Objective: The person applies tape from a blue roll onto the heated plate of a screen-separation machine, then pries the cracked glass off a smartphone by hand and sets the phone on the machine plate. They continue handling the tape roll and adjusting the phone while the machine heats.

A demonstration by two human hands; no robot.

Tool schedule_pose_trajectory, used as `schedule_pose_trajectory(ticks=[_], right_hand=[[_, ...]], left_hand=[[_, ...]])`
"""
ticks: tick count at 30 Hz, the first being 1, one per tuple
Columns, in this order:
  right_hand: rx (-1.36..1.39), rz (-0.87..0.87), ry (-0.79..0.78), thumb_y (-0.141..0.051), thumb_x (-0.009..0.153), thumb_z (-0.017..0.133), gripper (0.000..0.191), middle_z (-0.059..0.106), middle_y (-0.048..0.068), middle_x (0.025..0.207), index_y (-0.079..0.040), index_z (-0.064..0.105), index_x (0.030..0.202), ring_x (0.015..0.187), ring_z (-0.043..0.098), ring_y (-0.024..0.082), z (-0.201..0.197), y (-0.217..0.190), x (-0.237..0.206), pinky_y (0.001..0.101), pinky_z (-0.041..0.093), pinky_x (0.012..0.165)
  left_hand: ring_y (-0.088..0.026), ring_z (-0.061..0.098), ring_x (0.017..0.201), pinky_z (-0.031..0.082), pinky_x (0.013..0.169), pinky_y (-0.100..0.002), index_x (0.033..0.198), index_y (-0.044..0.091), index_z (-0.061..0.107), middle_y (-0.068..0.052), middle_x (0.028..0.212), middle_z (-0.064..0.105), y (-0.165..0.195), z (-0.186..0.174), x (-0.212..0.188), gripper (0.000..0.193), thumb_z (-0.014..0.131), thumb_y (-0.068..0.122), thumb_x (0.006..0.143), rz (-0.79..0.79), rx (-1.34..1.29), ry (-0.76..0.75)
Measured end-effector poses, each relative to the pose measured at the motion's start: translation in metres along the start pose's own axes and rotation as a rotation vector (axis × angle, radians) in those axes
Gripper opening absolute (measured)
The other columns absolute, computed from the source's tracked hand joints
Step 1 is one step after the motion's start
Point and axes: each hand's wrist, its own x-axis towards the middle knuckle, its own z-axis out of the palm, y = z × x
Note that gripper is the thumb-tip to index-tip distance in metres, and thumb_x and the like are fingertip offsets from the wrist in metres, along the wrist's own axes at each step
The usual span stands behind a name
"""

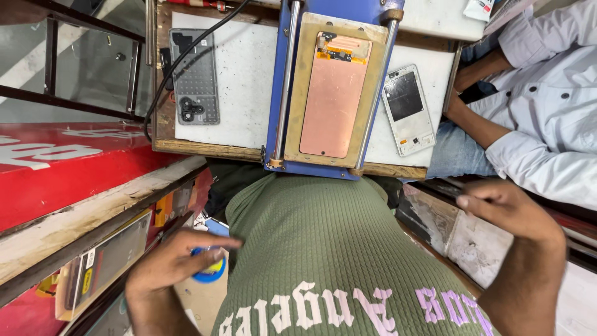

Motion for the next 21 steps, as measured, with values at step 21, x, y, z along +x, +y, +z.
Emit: schedule_pose_trajectory(ticks=[21], right_hand=[[0.065,0.034,0.031,-0.032,0.094,0.067,0.042,0.049,-0.003,0.059,-0.004,0.062,0.062,0.058,0.041,0.008,-0.011,0.006,-0.021,0.0293,0.038,0.052]], left_hand=[[-0.013,0.075,0.099,0.058,0.087,-0.031,0.132,0.009,0.071,-0.012,0.108,0.082,0.032,-0.002,0.046,0.038,0.065,0.025,0.098,0.134,0.100,-0.056]])
